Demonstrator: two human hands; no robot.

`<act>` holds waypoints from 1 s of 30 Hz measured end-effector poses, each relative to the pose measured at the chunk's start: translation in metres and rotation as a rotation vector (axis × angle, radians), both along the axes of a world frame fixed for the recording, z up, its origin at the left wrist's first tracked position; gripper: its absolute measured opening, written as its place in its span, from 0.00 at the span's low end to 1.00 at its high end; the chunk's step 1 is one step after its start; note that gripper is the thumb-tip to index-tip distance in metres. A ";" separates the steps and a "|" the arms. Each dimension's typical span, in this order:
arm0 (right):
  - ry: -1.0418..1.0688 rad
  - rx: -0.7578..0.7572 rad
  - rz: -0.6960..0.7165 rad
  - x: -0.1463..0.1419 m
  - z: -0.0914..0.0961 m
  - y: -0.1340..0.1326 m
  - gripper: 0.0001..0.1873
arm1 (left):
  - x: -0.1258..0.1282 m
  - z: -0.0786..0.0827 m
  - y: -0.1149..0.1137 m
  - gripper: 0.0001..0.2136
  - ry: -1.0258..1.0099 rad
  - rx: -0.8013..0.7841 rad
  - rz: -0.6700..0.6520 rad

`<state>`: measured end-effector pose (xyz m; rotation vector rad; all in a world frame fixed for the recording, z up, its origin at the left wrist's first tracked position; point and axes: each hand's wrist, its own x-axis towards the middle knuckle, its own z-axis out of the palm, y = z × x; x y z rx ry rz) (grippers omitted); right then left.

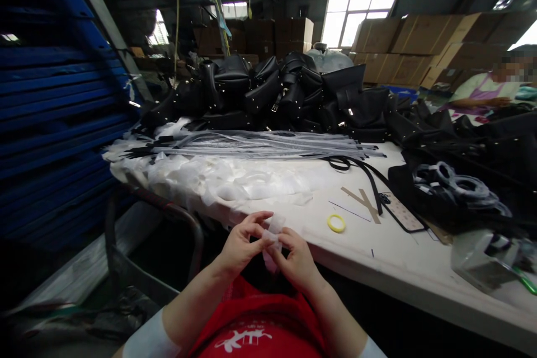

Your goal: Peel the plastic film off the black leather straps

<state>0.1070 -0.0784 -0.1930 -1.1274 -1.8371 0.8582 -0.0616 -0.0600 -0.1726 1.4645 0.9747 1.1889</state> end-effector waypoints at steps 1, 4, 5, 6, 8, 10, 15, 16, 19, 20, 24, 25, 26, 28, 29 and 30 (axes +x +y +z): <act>0.011 -0.020 -0.009 0.000 -0.001 0.000 0.15 | -0.001 -0.002 0.000 0.09 -0.015 -0.012 -0.007; 0.052 -0.070 -0.013 0.001 -0.003 0.001 0.15 | -0.004 -0.005 0.002 0.09 -0.022 -0.038 -0.016; 0.055 -0.079 -0.017 0.001 -0.003 0.002 0.15 | -0.005 -0.005 0.002 0.09 -0.007 -0.045 -0.021; 0.054 -0.085 -0.022 0.001 -0.004 0.003 0.15 | -0.006 -0.006 0.003 0.08 0.017 -0.050 -0.030; 0.052 -0.094 -0.028 0.001 -0.004 0.005 0.15 | -0.008 -0.007 0.004 0.11 0.064 -0.055 -0.066; 0.073 -0.112 -0.021 -0.001 -0.005 0.008 0.15 | -0.008 -0.008 0.005 0.15 0.070 -0.079 -0.137; 0.212 -0.209 0.066 -0.011 -0.010 0.015 0.17 | -0.002 -0.013 0.008 0.18 -0.070 -0.149 -0.201; 0.231 -0.229 0.090 -0.013 -0.010 0.016 0.17 | -0.002 -0.015 0.009 0.18 -0.075 -0.132 -0.172; 0.209 -0.258 0.148 -0.013 -0.005 0.024 0.14 | -0.008 -0.022 0.020 0.17 -0.090 -0.127 -0.063; 0.175 -0.240 0.148 -0.011 -0.002 0.030 0.12 | -0.012 -0.025 0.025 0.17 -0.101 -0.152 -0.025; -0.053 -0.048 0.036 0.011 0.014 0.088 0.10 | -0.024 -0.045 0.051 0.13 -0.091 -0.264 0.092; -0.126 -0.009 0.004 0.017 0.016 0.111 0.11 | -0.024 -0.052 0.058 0.12 -0.069 -0.272 0.113; -0.215 0.016 -0.029 0.022 0.016 0.136 0.13 | -0.022 -0.059 0.064 0.11 -0.041 -0.271 0.134; -0.424 0.023 -0.099 0.029 0.012 0.191 0.16 | -0.015 -0.075 0.076 0.08 0.032 -0.247 0.160; -0.529 0.012 -0.138 0.030 0.007 0.217 0.18 | -0.011 -0.083 0.081 0.06 0.077 -0.227 0.153; -0.602 -0.003 -0.171 0.031 0.000 0.243 0.20 | -0.006 -0.090 0.087 0.05 0.127 -0.205 0.131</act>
